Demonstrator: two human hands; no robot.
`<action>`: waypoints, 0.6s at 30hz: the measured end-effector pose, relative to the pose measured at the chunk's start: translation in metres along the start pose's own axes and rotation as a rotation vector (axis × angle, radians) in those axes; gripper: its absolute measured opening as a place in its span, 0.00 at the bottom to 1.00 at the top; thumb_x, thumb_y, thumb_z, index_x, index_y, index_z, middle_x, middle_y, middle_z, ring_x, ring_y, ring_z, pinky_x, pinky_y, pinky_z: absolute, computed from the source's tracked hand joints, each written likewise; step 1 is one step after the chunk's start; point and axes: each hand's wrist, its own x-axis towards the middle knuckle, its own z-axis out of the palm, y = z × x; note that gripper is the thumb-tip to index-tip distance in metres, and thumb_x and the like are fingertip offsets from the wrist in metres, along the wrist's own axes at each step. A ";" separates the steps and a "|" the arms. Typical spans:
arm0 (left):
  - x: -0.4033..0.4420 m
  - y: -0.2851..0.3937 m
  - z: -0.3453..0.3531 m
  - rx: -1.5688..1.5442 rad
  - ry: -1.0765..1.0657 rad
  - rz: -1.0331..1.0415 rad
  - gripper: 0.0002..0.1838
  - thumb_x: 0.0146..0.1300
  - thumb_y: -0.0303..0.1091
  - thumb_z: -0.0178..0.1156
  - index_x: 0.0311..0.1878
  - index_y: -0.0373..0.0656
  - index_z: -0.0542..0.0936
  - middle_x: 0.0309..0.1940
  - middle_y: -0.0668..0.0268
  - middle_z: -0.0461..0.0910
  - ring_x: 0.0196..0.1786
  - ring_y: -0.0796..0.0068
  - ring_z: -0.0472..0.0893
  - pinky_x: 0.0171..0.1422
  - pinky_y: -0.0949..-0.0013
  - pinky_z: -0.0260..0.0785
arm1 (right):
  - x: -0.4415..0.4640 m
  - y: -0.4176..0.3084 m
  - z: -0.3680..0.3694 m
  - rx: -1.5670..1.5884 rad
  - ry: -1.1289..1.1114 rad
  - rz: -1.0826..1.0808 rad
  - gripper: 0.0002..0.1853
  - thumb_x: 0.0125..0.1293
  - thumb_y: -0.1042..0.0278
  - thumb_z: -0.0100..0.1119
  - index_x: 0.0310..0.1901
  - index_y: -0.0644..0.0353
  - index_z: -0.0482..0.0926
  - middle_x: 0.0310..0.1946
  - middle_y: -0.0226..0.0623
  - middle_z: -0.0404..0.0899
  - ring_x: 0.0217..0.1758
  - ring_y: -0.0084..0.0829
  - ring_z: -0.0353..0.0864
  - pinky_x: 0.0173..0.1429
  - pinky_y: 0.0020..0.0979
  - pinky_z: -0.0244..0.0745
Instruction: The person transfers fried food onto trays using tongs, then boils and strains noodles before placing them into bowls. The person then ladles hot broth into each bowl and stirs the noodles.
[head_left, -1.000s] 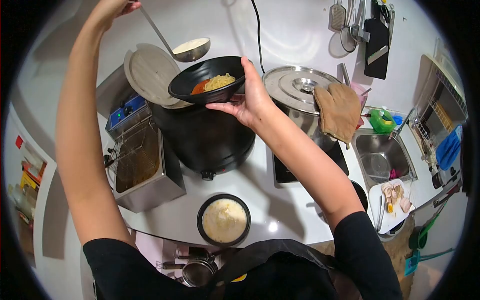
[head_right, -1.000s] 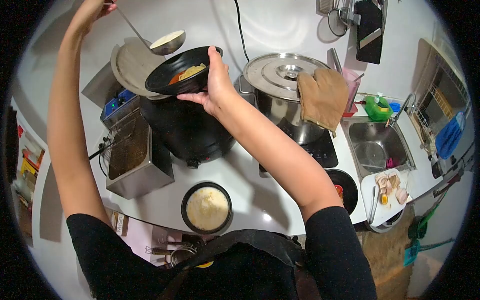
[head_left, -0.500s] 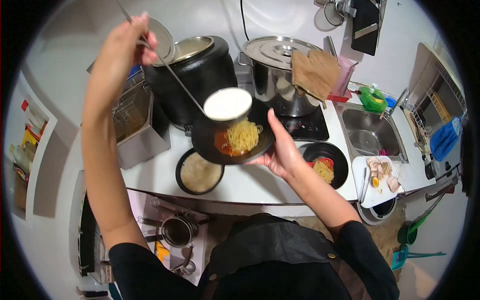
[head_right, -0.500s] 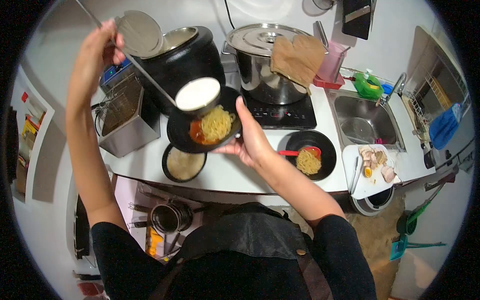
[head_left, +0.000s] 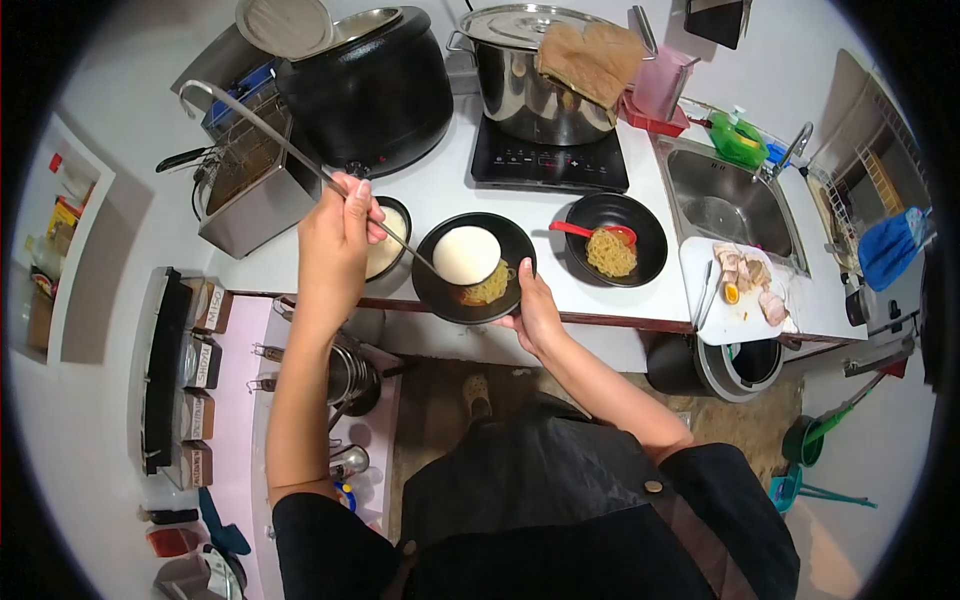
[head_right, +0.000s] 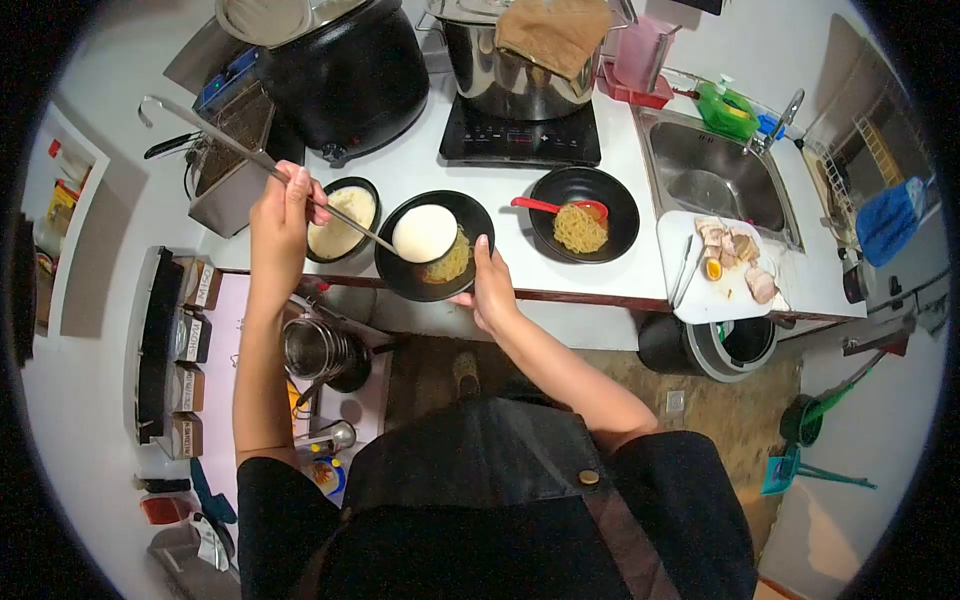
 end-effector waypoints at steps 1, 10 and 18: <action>-0.006 -0.002 0.005 0.011 0.012 0.019 0.14 0.72 0.36 0.43 0.32 0.37 0.70 0.24 0.67 0.74 0.25 0.82 0.74 0.33 0.77 0.68 | 0.002 0.003 -0.002 -0.001 0.018 -0.011 0.29 0.71 0.44 0.33 0.62 0.61 0.58 0.52 0.44 0.72 0.49 0.35 0.80 0.35 0.34 0.85; -0.034 -0.033 0.024 0.198 0.016 0.272 0.09 0.68 0.29 0.48 0.33 0.34 0.72 0.26 0.59 0.74 0.28 0.63 0.76 0.37 0.66 0.69 | 0.032 0.008 -0.001 -0.046 0.061 -0.043 0.29 0.71 0.43 0.33 0.59 0.61 0.62 0.51 0.43 0.73 0.47 0.36 0.79 0.36 0.39 0.85; -0.045 -0.057 0.034 0.227 0.021 0.563 0.02 0.62 0.23 0.54 0.36 0.38 0.71 0.34 0.57 0.75 0.34 0.58 0.77 0.41 0.66 0.70 | 0.054 0.008 -0.002 -0.098 0.129 -0.036 0.29 0.71 0.43 0.33 0.58 0.63 0.63 0.49 0.47 0.73 0.43 0.38 0.82 0.33 0.40 0.85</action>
